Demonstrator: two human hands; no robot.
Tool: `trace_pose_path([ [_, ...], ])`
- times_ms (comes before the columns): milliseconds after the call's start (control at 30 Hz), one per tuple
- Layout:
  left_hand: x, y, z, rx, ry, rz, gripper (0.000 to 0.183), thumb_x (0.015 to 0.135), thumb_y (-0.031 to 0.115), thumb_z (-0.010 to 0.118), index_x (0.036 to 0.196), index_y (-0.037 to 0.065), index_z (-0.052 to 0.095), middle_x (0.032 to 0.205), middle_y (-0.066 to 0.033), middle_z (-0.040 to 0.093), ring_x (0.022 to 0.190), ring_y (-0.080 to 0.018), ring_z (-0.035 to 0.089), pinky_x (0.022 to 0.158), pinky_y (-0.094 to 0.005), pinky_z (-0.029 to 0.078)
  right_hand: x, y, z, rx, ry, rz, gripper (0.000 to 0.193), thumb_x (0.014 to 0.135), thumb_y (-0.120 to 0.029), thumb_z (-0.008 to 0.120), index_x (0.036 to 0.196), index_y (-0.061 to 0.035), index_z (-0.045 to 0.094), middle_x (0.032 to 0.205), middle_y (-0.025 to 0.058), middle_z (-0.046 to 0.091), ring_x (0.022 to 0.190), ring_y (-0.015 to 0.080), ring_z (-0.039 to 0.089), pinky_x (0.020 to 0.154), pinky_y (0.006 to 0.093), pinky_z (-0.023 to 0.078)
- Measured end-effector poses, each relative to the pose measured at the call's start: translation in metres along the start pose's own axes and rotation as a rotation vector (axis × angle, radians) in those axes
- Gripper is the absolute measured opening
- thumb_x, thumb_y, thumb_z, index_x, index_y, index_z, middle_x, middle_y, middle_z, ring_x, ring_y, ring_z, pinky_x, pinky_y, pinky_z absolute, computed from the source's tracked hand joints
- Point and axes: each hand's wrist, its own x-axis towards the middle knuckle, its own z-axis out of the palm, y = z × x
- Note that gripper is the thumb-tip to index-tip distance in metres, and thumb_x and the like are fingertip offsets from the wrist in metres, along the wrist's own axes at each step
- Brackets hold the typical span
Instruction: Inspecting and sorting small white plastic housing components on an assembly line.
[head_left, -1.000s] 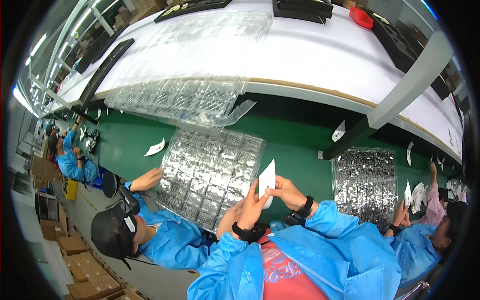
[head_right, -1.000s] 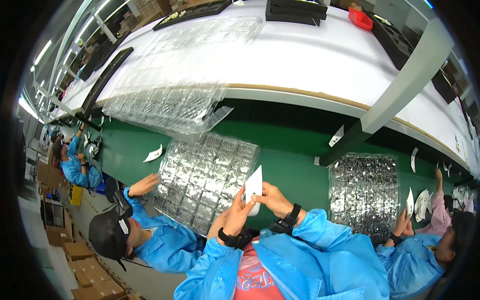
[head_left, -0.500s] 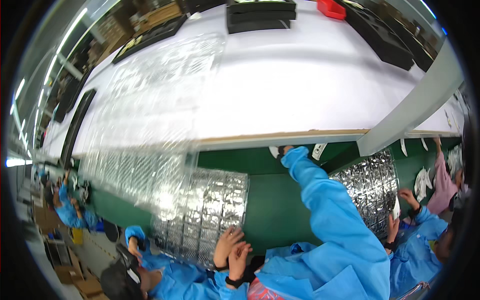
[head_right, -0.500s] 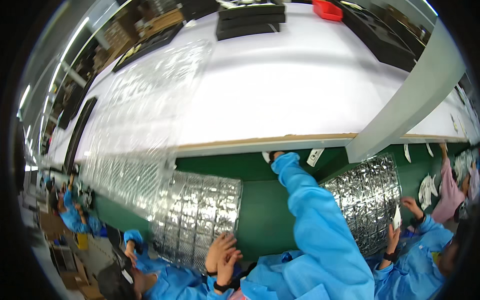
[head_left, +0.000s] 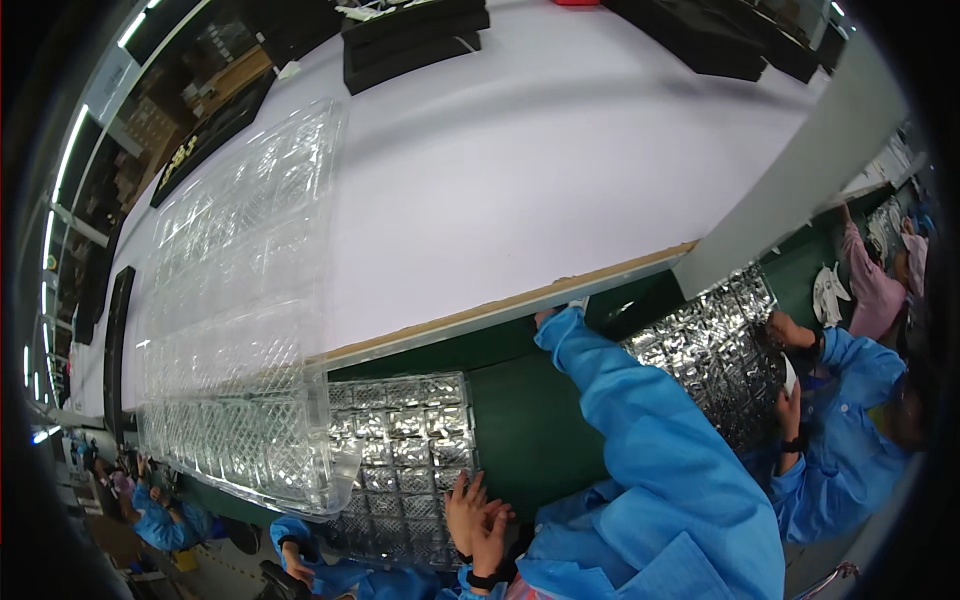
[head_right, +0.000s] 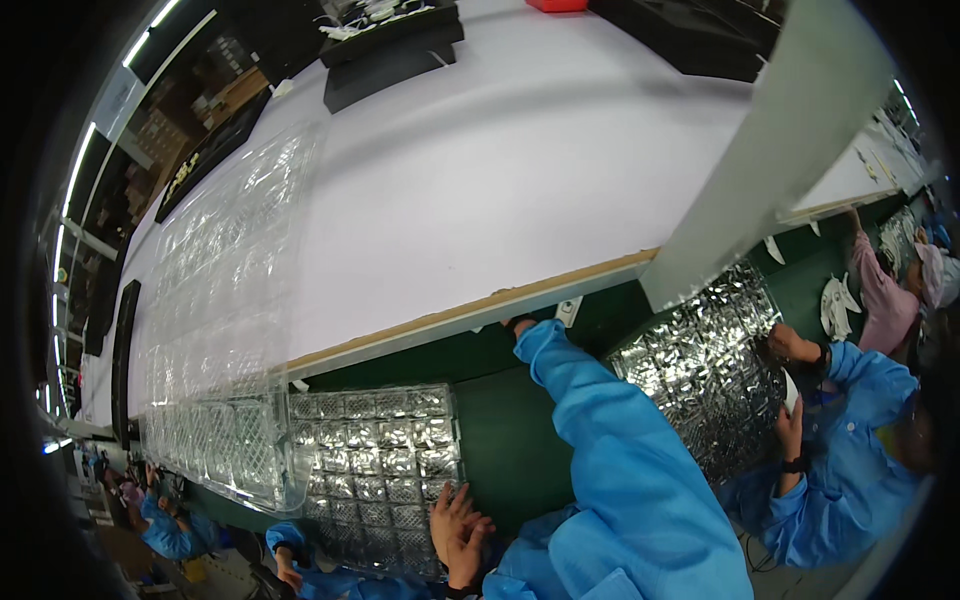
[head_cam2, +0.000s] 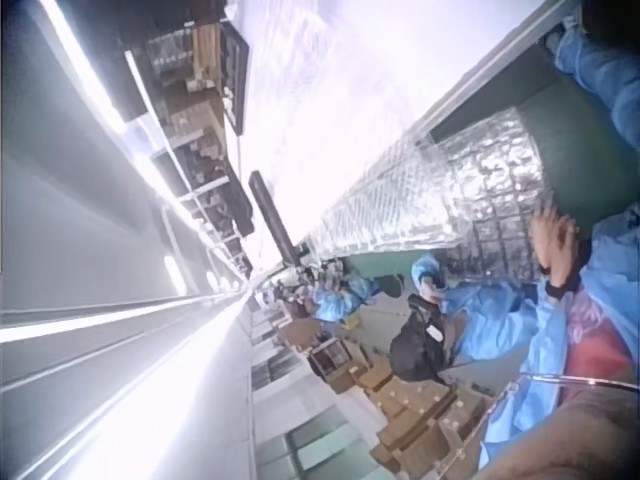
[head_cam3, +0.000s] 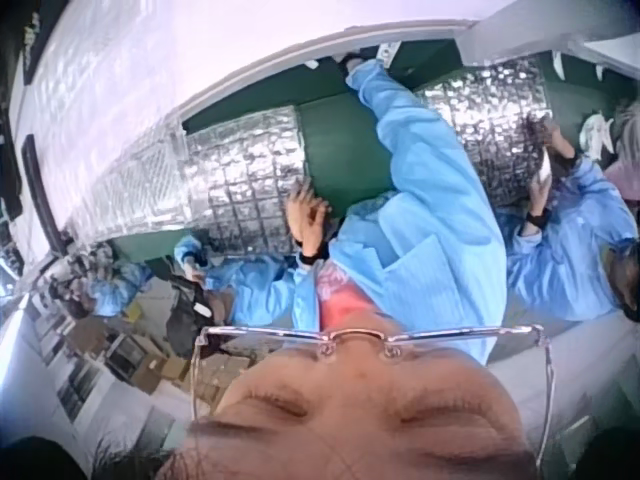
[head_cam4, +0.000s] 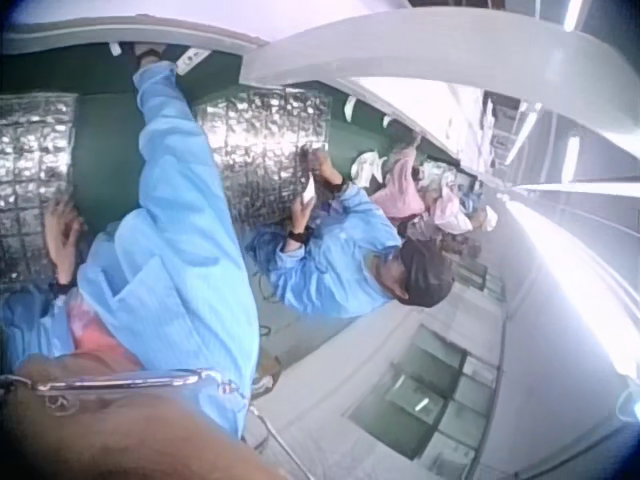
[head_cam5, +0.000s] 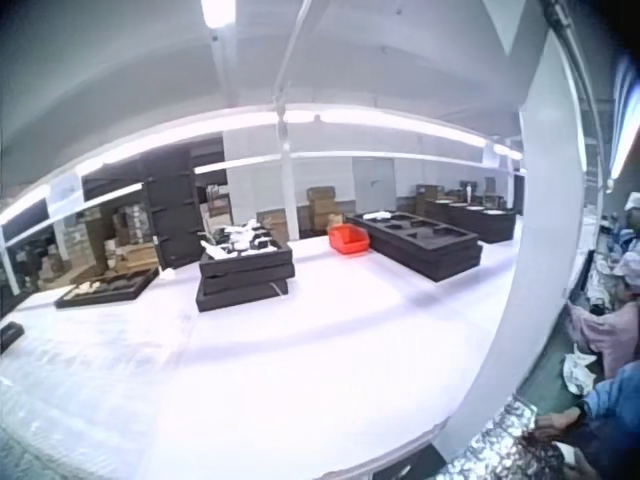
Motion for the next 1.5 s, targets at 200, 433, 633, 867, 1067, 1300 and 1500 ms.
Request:
trace_pose_path([
  [200,-0.014,0.020,0.025,0.045,-0.062,0.023,0.024,0.092,0.008,0.054,0.112,-0.004,0.051,0.107,-0.0201,0.059,0.094,-0.0261,0.062,0.082,-0.0341,0.052,0.001,0.083,0.018,-0.293,-0.080,0.237,0.047,0.091,-0.031,0.043,0.134,-0.0103,0.045,0.143,0.0162,0.036,0.131,0.0320,0.033,0.098,0.0524,0.035],
  [433,-0.008,0.067,0.038,0.762,-0.288,0.606,0.028,0.089,0.032,0.055,0.094,0.010,0.072,0.123,-0.0200,0.056,0.115,-0.0366,0.049,0.103,-0.0537,0.028,-0.007,0.081,-0.034,0.130,0.187,0.230,0.023,0.082,-0.011,0.050,0.102,-0.0044,0.059,0.111,0.0107,0.057,0.102,0.0308,0.054,0.072,0.0423,0.053],
  [633,0.032,-0.005,-0.016,0.333,-0.185,0.326,0.020,0.087,0.006,0.058,0.096,-0.012,0.056,0.137,-0.0174,0.040,0.106,-0.0302,0.056,0.076,-0.0356,0.058,-0.098,0.039,-0.031,0.913,0.151,-0.102,0.049,0.076,-0.010,0.059,0.123,-0.0085,0.050,0.116,0.0178,0.057,0.102,0.0358,0.057,0.084,0.0425,0.048],
  [867,0.005,0.054,0.019,-0.170,-0.271,0.210,0.042,0.096,0.023,0.051,0.129,-0.001,0.044,0.127,-0.0109,0.052,0.118,-0.0186,0.049,0.097,-0.0318,0.041,-0.289,0.040,-0.226,1.613,-0.757,-0.131,0.064,0.078,0.008,0.054,0.137,0.0030,0.032,0.135,0.0158,0.045,0.124,0.0220,0.045,0.104,0.0327,0.035],
  [1067,-0.042,0.062,0.013,-0.593,-0.331,0.115,0.041,0.096,0.027,0.051,0.128,0.003,0.044,0.120,-0.0060,0.053,0.112,-0.0153,0.051,0.096,-0.0321,0.042,-0.360,0.016,-0.254,1.521,-0.930,-0.288,0.067,0.080,0.003,0.058,0.140,0.0027,0.028,0.137,0.0181,0.042,0.127,0.0240,0.042,0.106,0.0341,0.031],
  [1300,-0.062,0.034,-0.002,-0.760,-0.223,0.166,0.037,0.092,0.019,0.058,0.124,0.004,0.048,0.114,-0.0037,0.056,0.105,-0.0133,0.055,0.090,-0.0297,0.045,-0.399,0.009,-0.245,1.385,-0.952,-0.428,0.064,0.082,0.003,0.057,0.139,0.0043,0.028,0.133,0.0170,0.044,0.123,0.0243,0.044,0.104,0.0354,0.034],
  [1500,-0.072,0.030,-0.010,-0.819,-0.282,0.233,0.036,0.091,0.013,0.058,0.123,0.002,0.048,0.116,-0.0081,0.058,0.107,-0.0162,0.056,0.092,-0.0314,0.047,-0.420,0.018,-0.255,1.255,-0.741,-0.486,0.042,0.084,0.003,0.055,0.125,0.0043,0.047,0.125,0.0127,0.049,0.116,0.0234,0.049,0.097,0.0343,0.043],
])
